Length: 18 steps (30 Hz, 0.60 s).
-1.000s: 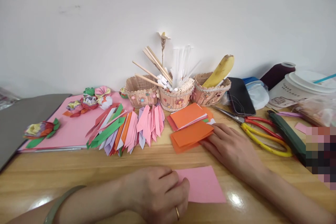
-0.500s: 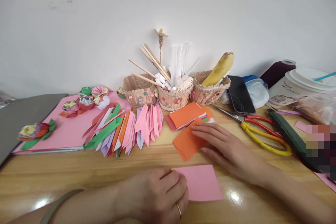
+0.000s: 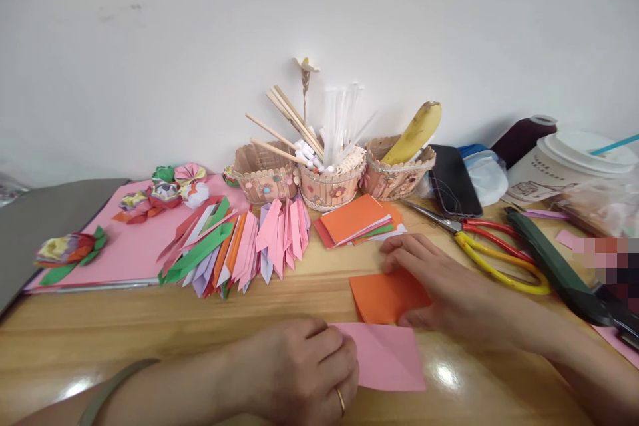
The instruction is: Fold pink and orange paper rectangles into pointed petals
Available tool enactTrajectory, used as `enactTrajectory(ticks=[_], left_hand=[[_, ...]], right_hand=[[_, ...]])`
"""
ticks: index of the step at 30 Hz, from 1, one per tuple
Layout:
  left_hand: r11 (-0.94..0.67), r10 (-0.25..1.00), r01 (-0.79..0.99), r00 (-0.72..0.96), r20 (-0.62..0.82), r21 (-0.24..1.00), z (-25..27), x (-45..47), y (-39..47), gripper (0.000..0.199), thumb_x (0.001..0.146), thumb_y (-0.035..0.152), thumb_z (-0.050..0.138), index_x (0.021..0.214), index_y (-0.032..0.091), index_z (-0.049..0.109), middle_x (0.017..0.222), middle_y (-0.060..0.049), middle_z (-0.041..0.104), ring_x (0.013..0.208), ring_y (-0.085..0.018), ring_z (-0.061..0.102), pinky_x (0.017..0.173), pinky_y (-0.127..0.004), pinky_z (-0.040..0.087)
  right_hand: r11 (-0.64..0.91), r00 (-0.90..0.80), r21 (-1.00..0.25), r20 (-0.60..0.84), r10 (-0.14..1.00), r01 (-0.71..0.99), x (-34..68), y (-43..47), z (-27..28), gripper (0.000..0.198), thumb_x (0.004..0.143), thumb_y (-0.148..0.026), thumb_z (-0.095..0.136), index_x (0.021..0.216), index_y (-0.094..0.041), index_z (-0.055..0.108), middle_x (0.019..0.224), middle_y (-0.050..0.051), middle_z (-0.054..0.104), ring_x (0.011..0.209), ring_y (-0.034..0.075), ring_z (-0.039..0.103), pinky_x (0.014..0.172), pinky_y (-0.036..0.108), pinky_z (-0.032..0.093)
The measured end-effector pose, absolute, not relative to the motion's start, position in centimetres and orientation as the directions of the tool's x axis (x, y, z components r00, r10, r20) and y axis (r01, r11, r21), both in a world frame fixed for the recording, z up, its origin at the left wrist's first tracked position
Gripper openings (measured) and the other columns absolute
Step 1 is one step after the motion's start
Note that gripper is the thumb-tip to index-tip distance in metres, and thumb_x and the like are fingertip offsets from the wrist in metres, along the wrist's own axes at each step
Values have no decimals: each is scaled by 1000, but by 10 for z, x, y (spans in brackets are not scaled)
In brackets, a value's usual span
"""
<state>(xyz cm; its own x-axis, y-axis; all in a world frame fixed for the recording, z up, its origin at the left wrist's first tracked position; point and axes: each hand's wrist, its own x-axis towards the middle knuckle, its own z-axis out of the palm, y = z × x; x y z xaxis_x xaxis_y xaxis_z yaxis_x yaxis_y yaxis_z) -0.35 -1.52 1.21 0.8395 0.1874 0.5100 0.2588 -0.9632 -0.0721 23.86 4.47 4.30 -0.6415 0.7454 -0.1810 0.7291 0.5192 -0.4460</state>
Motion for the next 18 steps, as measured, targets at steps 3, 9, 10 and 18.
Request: enactTrajectory(ticks=[3, 9, 10, 18], left_hand=[[-964, 190, 257, 837, 513, -63, 13, -3, -15, 37, 91, 6, 31, 77, 9, 65, 71, -6, 65, 59, -15, 59, 52, -26, 50], [-963, 180, 253, 858, 480, -91, 13, -4, -13, 33, 90, 7, 34, 77, 10, 63, 73, -6, 65, 59, -13, 58, 54, -25, 49], [-963, 175, 250, 862, 476, -100, 13, -4, -13, 31, 90, 7, 35, 77, 10, 63, 74, -6, 65, 59, -13, 57, 55, -25, 50], [-959, 190, 270, 846, 498, -92, 10, -3, -14, 32, 91, 9, 36, 74, 11, 63, 73, -5, 65, 57, -12, 56, 50, -24, 47]], right_hand=[[438, -546, -387, -234, 804, 811, 238, 44, 39, 53, 65, -22, 66, 114, -15, 49, 115, 13, 51, 109, 29, 46, 89, 43, 41], [424, -521, -356, -241, 819, 833, 234, 40, 39, 25, 63, -20, 65, 86, -18, 57, 97, 8, 57, 95, 27, 52, 80, 41, 45], [430, -523, -353, -229, 821, 831, 234, 38, 38, 27, 63, -19, 66, 88, -19, 57, 100, 8, 57, 98, 27, 52, 82, 41, 45], [600, -628, -366, 53, 777, 711, 249, 21, 17, 34, 84, -19, 49, 118, -24, 53, 107, 11, 66, 88, 26, 66, 74, 38, 53]])
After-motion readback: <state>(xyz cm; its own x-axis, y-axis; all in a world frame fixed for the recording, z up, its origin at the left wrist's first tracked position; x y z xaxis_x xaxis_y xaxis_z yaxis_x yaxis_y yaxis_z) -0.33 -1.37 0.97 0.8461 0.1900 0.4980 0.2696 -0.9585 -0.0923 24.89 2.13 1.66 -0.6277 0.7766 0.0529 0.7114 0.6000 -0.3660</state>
